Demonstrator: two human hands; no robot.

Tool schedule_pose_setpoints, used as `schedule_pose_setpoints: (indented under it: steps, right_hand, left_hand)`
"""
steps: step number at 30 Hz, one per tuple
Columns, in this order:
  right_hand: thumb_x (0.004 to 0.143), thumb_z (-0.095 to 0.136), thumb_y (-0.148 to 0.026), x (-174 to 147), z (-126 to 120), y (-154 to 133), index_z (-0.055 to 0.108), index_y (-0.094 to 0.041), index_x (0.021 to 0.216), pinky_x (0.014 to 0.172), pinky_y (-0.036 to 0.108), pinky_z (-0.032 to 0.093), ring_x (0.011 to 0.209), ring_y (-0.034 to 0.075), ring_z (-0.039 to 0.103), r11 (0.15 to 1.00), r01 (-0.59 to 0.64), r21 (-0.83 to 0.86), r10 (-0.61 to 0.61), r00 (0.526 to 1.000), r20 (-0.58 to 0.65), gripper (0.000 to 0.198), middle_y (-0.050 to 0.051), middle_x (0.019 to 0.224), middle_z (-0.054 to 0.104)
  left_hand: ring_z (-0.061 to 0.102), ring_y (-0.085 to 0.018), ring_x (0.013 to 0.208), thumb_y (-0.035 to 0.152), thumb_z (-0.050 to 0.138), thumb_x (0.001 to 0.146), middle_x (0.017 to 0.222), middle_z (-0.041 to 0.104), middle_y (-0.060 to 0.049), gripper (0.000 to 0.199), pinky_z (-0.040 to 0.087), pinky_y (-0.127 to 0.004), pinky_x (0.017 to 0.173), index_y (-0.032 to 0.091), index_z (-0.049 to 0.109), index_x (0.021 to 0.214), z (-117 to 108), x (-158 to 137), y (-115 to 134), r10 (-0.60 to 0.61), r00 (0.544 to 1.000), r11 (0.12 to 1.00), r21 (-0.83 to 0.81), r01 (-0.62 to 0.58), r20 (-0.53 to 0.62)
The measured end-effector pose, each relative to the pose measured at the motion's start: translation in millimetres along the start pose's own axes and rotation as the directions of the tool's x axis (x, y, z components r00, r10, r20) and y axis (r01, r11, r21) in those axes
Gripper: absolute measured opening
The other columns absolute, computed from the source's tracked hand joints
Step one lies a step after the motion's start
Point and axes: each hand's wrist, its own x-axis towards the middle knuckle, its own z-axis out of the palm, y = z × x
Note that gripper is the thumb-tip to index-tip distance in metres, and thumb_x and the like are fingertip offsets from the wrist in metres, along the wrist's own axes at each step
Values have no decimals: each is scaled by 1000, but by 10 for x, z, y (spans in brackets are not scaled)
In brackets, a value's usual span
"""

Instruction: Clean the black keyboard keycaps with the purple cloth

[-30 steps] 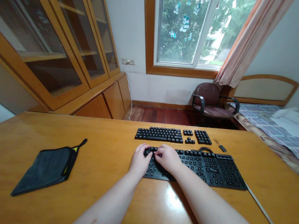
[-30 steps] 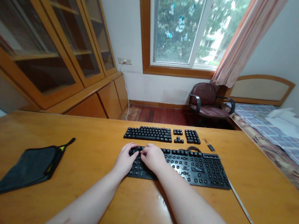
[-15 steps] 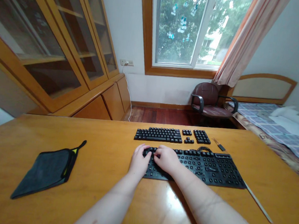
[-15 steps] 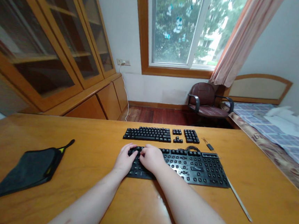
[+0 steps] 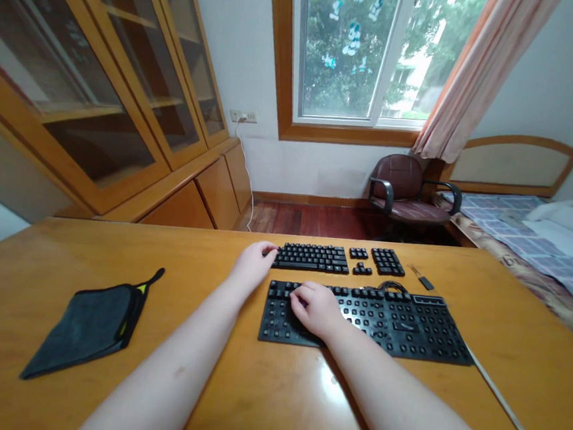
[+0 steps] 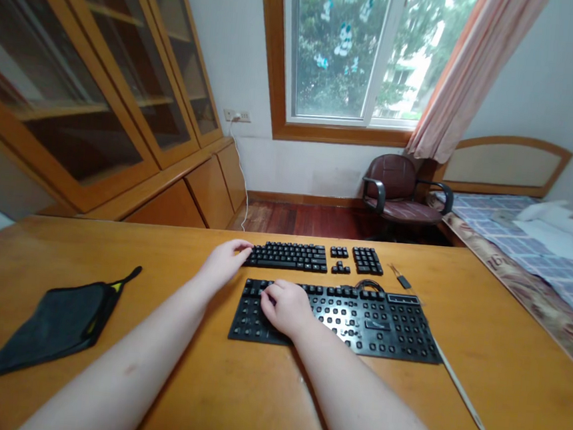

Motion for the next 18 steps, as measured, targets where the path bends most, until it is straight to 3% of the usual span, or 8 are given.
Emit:
schedule_pose_setpoints:
  steps: [2, 7, 12, 18]
  right_hand:
    - [86, 46, -25, 0, -1, -6, 63, -19, 70, 63, 22, 40, 67, 13, 56, 1000, -4, 13, 4, 1000, 0, 24, 3, 69, 61]
    - [86, 44, -25, 0, -10, -22, 64, -20, 72, 65, 23, 41, 68, 14, 57, 1000, -14, 26, 13, 1000, 16, 25, 3, 71, 62]
    - [86, 44, -25, -2, -6, -22, 64, -20, 74, 65, 23, 41, 68, 14, 57, 999, -22, 25, 22, 1000, 22, 24, 3, 72, 62]
    - [86, 44, -25, 13, -16, -34, 65, -20, 73, 64, 23, 41, 66, 14, 57, 1000, -21, 22, 20, 1000, 23, 25, 3, 70, 62]
  left_hand:
    - [61, -22, 95, 31, 50, 79, 100, 68, -8, 26, 44, -32, 87, 19, 67, 94, 38, 301, -53, -29, 995, 986, 165, 14, 93]
    - [59, -28, 98, 28, 57, 73, 104, 68, -11, 22, 42, -37, 88, 21, 70, 90, 221, 797, -31, -50, 987, 962, 274, 6, 155]
    - [61, -21, 92, 27, 61, 70, 96, 70, -5, 17, 43, -27, 83, 25, 71, 83, 379, 1026, -64, -31, 968, 953, 298, -46, 250]
    - [63, -19, 80, 28, 64, 67, 81, 71, -4, 10, 45, -26, 75, 25, 72, 73, 447, 1138, -181, -12, 945, 948, 304, -94, 328]
